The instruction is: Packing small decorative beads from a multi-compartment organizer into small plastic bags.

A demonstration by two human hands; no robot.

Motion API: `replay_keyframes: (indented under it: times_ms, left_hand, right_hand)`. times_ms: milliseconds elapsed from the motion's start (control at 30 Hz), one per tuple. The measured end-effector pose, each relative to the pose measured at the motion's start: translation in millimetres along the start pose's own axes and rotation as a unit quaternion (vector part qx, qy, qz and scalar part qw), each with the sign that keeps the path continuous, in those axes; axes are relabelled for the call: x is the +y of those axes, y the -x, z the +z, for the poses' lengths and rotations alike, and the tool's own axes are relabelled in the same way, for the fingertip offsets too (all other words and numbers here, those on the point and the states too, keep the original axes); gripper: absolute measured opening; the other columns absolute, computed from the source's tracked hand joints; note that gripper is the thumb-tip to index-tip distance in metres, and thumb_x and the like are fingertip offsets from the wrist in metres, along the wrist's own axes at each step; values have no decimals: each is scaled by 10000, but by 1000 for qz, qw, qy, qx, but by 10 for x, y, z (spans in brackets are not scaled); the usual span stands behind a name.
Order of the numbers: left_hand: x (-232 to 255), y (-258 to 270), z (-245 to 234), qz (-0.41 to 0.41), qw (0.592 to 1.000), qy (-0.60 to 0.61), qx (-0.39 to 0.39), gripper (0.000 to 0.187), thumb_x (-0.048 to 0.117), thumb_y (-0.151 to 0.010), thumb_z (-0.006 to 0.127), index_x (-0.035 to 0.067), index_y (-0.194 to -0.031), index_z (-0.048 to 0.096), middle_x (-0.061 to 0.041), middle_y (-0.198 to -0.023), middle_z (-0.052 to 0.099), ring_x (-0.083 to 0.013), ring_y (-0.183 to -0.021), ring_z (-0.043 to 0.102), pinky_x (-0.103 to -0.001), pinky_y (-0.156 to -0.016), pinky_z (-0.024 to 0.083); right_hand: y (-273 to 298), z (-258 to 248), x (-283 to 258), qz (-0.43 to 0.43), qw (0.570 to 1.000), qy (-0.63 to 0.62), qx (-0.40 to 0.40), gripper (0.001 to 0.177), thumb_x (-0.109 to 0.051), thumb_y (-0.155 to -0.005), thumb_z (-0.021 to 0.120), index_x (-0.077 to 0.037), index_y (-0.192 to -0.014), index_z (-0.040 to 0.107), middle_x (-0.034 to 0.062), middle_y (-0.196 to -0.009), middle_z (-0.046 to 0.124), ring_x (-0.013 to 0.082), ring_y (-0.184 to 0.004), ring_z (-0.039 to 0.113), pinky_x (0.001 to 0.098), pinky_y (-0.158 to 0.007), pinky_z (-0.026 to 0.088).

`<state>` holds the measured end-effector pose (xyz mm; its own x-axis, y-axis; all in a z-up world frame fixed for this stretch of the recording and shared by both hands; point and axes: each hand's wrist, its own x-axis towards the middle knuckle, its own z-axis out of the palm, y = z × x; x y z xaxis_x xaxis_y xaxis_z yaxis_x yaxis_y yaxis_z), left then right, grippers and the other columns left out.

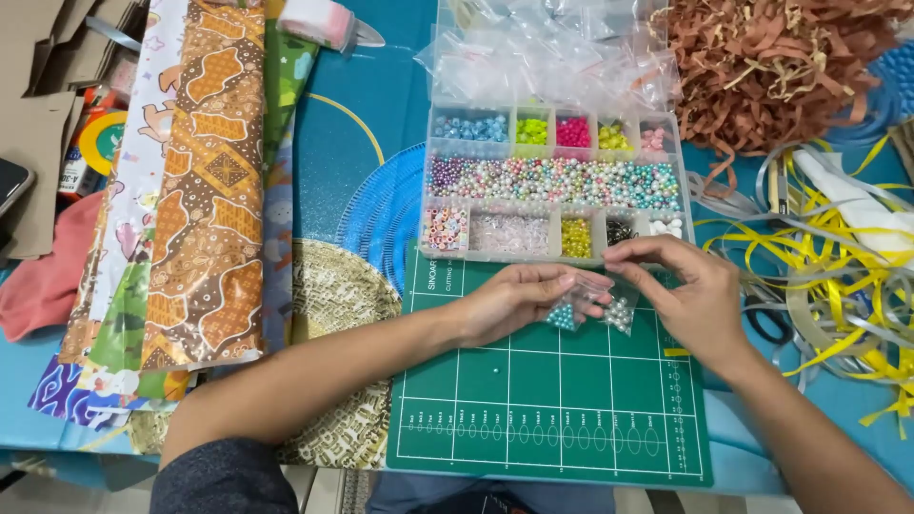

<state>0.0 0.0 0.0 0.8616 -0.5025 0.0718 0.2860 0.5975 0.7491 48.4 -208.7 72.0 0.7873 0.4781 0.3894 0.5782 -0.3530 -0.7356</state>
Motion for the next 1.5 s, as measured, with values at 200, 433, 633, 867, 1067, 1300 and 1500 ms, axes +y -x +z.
replay_keyframes:
  times_ms: [200,433,633,867,1067,1300,1500]
  left_hand:
    - [-4,-2,-9,-6,1000,-6,3,511,286,-1072,534,-123,-1378,534,-277,-1324,616,-310,-1199,654,-398,-1041,528]
    - [110,23,-81,-22,997,-24,-71,395,243,-1099,501,3,-1407,565,-189,-1343,645,-265,-1247,634,-364,-1137,450]
    - [69,8,-55,-26,997,-37,-62,397,232,-1093,492,0,-1409,557,-192,-1312,661,-273,-1232,634,-374,-1131,464]
    - [-4,-14,-5,-6,1000,10,20,466,251,-1059,562,-128,-1331,560,-256,-1285,643,-302,-1170,670,-380,-1006,557]
    - [-10,2,-2,2,1000,14,18,442,249,-1063,566,-110,-1320,570,-253,-1277,647,-311,-1178,667,-385,-1010,558]
    - [3,15,18,7,1000,9,21,436,241,-1059,571,-117,-1306,578,-260,-1256,655,-314,-1162,677,-383,-1004,564]
    - [-2,7,6,11,1000,13,18,432,248,-1062,577,-110,-1304,591,-255,-1238,667,-312,-1157,683,-391,-1003,565]
  right_hand:
    - [2,28,-77,50,997,-57,4,93,57,-876,752,15,-959,753,167,-923,773,267,-932,755,413,-846,606]
    - [34,-10,-22,91,991,-93,-34,142,-3,-930,691,-1,-1071,684,132,-1068,750,207,-994,747,294,-956,627]
    - [60,-2,2,110,984,-138,-32,166,4,-898,722,-19,-1055,673,128,-1035,760,192,-955,757,276,-914,629]
    - [35,25,-143,96,988,-123,-9,159,19,-864,757,-3,-1017,724,156,-931,790,207,-927,752,377,-907,585]
    - [6,32,-236,84,992,-92,-24,158,32,-875,741,11,-1031,729,183,-930,790,264,-905,774,410,-913,573]
    - [17,69,-248,63,995,-70,-21,179,52,-884,745,23,-1059,722,199,-958,778,282,-924,772,432,-953,556]
    - [61,105,-171,71,994,-73,-30,213,29,-914,725,21,-1127,717,196,-998,774,292,-1017,746,434,-1012,519]
